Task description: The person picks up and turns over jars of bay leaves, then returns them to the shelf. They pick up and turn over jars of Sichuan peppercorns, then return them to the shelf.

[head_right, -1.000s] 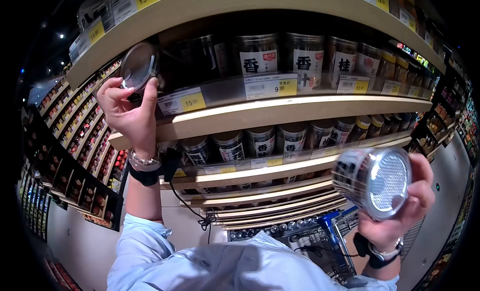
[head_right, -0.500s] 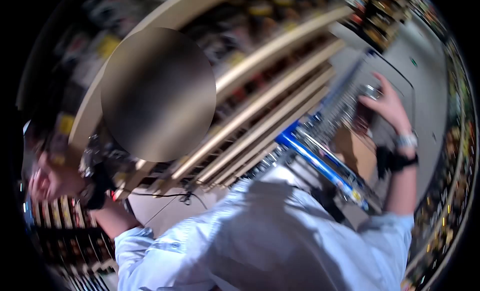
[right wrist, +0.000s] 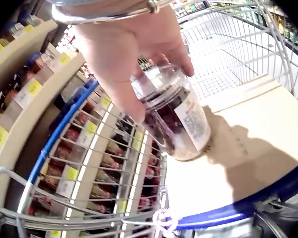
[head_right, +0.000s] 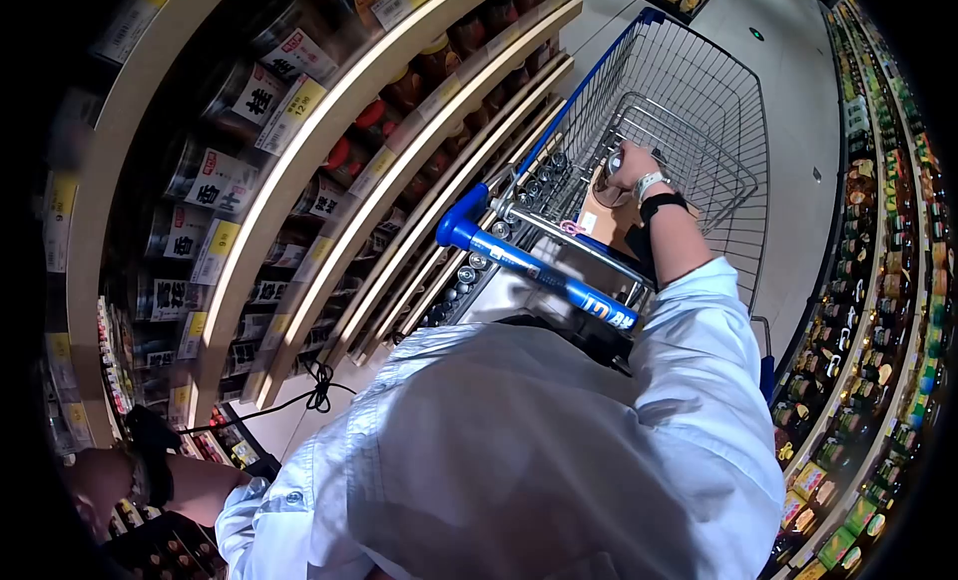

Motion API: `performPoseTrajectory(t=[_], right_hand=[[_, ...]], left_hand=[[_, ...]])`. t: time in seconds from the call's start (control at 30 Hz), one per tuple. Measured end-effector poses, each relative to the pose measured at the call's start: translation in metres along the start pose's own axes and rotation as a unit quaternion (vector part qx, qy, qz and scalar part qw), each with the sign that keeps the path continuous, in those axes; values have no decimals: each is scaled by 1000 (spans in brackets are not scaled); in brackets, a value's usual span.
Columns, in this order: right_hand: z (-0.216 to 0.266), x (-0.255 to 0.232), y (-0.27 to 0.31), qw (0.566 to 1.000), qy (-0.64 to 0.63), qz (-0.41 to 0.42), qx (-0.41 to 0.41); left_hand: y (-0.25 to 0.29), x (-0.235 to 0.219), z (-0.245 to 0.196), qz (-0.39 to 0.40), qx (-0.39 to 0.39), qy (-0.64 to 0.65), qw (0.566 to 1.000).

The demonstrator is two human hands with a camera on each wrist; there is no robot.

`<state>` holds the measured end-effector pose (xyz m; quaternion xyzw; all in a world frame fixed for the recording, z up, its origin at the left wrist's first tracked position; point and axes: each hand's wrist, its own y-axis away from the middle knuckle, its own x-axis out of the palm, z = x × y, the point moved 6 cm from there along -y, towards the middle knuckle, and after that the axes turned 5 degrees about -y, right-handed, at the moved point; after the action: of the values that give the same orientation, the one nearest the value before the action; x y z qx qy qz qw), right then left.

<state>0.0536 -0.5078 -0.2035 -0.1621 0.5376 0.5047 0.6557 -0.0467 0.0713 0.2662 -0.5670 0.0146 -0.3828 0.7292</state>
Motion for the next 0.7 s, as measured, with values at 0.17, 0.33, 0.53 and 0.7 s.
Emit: performPoseTrajectory(t=[0.17,0.33,0.53,0.7], right_hand=[[-23,21,-8,996,-70,-51,-35],[37,-39,2,996,-50,-19,-68],[223,-166,151,770,-371,53,-517],[275,-163,246,703,-196,67,-680]], left_hand=[[5,-49,22,-11,-93,19,995],[42,-43,-3,109,-242,115,957],[123,62,-124,360,-383,356,773],[172,101,-189,421,-388,521,633]])
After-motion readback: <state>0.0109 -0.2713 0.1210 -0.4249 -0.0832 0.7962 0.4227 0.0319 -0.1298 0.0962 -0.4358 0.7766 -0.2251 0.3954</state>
